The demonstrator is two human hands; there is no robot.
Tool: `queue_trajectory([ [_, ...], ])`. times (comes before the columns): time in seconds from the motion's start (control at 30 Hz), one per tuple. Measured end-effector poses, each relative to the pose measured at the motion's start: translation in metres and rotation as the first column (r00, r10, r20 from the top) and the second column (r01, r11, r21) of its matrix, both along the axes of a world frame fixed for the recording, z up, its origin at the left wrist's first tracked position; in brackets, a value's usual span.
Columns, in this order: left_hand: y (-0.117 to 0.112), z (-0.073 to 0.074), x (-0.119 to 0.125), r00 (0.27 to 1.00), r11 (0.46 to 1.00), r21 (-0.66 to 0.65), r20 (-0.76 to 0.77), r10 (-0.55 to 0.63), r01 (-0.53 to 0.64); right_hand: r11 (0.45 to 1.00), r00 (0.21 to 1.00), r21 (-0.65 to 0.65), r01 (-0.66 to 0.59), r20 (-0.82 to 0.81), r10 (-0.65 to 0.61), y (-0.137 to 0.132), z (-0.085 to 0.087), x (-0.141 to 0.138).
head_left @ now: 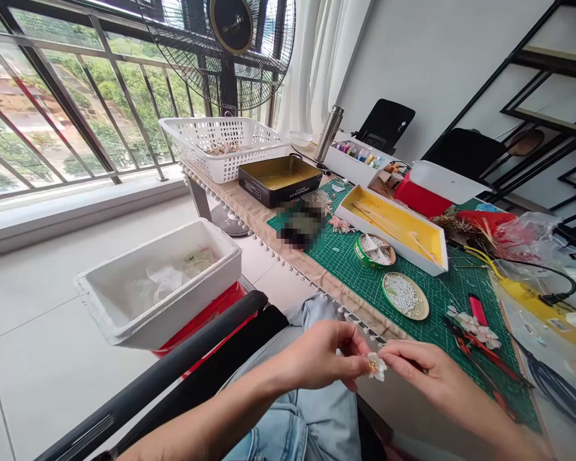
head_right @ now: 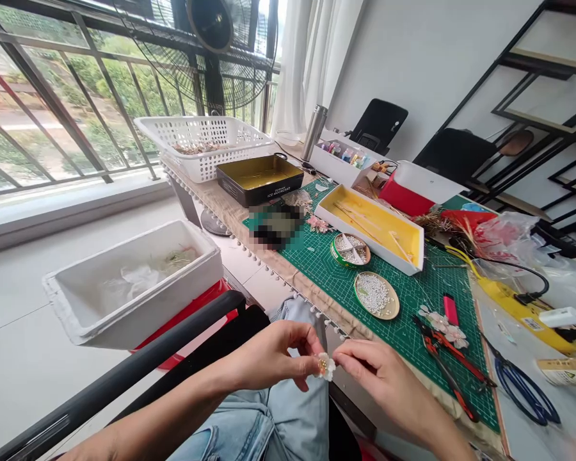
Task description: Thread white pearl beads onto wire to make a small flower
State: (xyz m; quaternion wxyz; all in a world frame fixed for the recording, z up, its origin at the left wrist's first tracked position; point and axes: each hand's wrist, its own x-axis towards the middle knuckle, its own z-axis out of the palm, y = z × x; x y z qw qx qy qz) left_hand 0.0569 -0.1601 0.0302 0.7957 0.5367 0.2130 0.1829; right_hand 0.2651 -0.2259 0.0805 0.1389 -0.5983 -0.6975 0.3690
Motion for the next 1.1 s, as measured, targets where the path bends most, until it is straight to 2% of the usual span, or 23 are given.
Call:
queue_trajectory([
  [0.07,0.0,-0.001,0.0,0.998,0.998,0.05,-0.044,0.035,-0.032,0.999,0.998,-0.01,0.049,-0.025,-0.049,-0.003,-0.001,-0.001],
  [0.17,0.001,-0.004,0.002,0.997,0.999,-0.032,-0.073,-0.012,0.01,0.995,0.994,0.022,0.099,0.047,-0.1,-0.009,0.003,-0.002],
  [0.23,0.002,-0.006,0.003,0.998,0.995,-0.09,-0.04,-0.051,0.047,0.993,0.989,0.036,0.109,0.091,-0.112,-0.011,0.008,-0.002],
  [0.33,0.001,-0.004,0.004,0.998,0.996,-0.081,0.059,-0.026,0.03,0.993,0.993,-0.036,0.111,0.053,-0.109,-0.009,0.009,0.001],
  [0.43,-0.003,-0.001,0.004,0.991,1.0,-0.003,0.135,0.018,-0.017,0.981,0.984,-0.162,0.105,-0.124,-0.126,-0.003,-0.003,0.003],
  [0.5,-0.004,-0.002,0.004,0.985,0.998,0.039,0.167,0.047,-0.054,0.97,0.952,-0.218,0.112,-0.257,-0.167,0.001,-0.015,0.003],
  [0.6,-0.005,-0.005,0.005,0.975,0.993,0.044,0.195,0.101,-0.112,0.954,0.912,-0.278,0.112,-0.353,-0.21,0.004,-0.033,0.002],
  [0.7,-0.004,-0.007,0.006,0.965,0.993,-0.009,0.235,0.119,-0.12,0.947,0.893,-0.303,0.109,-0.389,-0.228,0.004,-0.042,0.002],
  [0.8,-0.004,-0.007,0.01,0.954,0.989,-0.142,0.287,0.089,-0.049,0.942,0.877,-0.315,0.118,-0.412,-0.248,0.003,-0.046,0.001],
  [0.9,-0.006,-0.007,0.015,0.946,0.959,-0.281,0.317,0.072,0.021,0.94,0.87,-0.313,0.132,-0.419,-0.262,0.003,-0.047,0.0],
  [1.1,-0.008,-0.007,0.017,0.951,0.939,-0.345,0.292,0.106,0.001,0.946,0.892,-0.269,0.181,-0.361,-0.273,0.0,-0.043,-0.004],
])
